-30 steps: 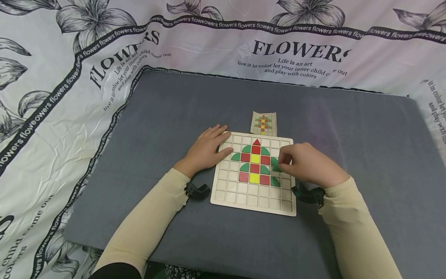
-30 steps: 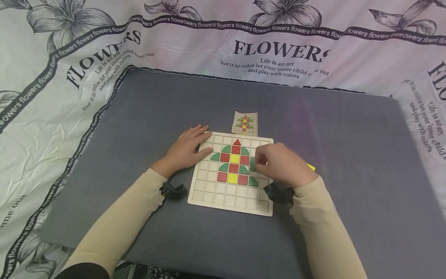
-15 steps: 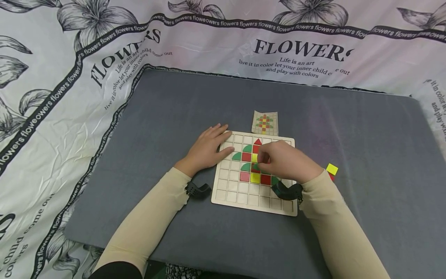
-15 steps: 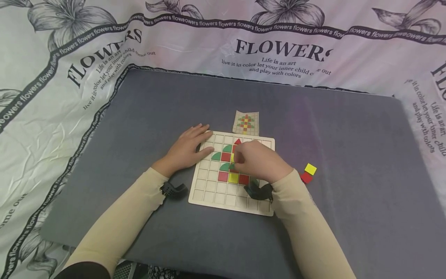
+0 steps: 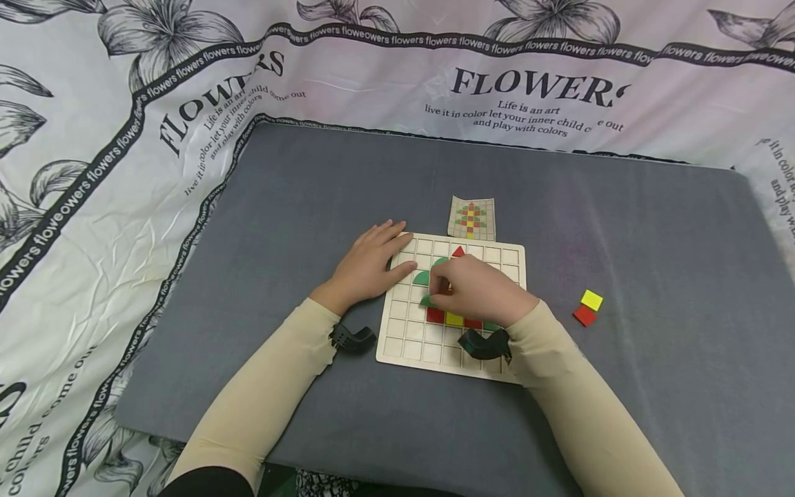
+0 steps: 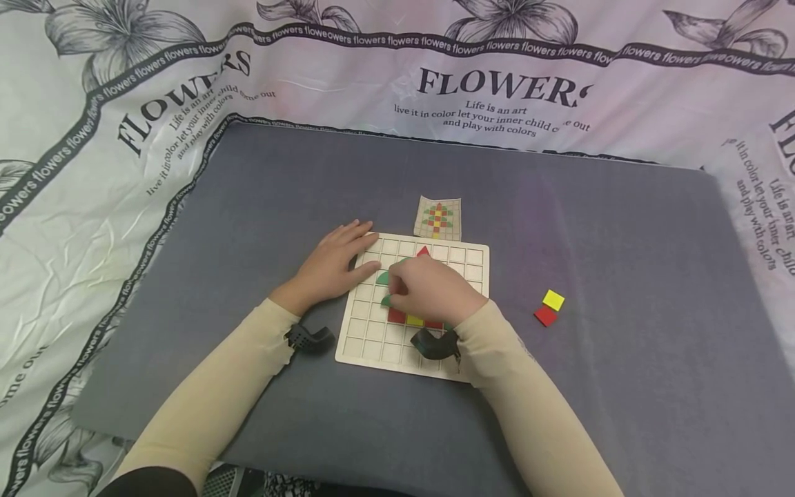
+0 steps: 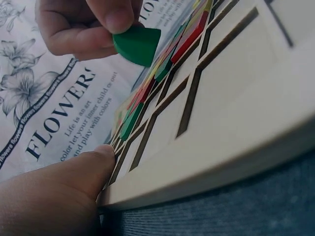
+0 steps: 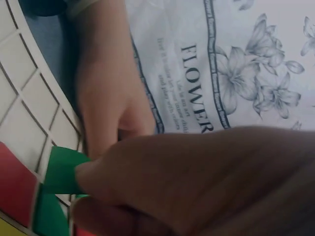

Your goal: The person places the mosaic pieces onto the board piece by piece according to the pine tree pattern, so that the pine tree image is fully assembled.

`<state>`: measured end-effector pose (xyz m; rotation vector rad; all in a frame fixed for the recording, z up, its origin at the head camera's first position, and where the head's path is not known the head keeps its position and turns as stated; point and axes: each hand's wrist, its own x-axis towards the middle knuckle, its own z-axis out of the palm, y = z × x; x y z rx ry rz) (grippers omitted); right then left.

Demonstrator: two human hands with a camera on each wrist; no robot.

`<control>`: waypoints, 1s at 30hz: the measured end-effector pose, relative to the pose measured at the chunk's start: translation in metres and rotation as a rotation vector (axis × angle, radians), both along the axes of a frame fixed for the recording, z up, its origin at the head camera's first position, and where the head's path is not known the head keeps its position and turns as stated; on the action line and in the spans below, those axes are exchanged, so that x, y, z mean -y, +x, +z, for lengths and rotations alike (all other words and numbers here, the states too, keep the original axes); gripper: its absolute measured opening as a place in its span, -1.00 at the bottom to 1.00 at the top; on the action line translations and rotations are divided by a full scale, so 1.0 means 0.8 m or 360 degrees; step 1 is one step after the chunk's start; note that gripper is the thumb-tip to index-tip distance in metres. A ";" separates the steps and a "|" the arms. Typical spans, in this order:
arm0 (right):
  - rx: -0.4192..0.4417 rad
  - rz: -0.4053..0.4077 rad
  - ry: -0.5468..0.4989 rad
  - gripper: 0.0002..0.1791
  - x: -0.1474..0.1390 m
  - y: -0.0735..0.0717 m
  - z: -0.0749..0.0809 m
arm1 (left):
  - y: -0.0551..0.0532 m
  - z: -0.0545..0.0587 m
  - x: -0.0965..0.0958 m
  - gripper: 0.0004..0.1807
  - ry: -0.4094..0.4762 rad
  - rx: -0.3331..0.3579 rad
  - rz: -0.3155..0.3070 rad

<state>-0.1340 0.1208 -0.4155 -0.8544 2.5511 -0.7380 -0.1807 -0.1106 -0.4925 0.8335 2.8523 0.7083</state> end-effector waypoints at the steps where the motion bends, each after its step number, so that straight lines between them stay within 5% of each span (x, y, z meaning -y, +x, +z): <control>1: -0.0008 0.0007 -0.0012 -0.75 0.001 0.000 -0.001 | 0.000 0.000 0.000 -0.29 -0.0001 0.0000 0.0000; 30: -0.0004 0.0020 0.0022 -0.79 0.016 0.007 -0.027 | 0.001 -0.002 0.001 -0.29 0.0011 0.0002 -0.0003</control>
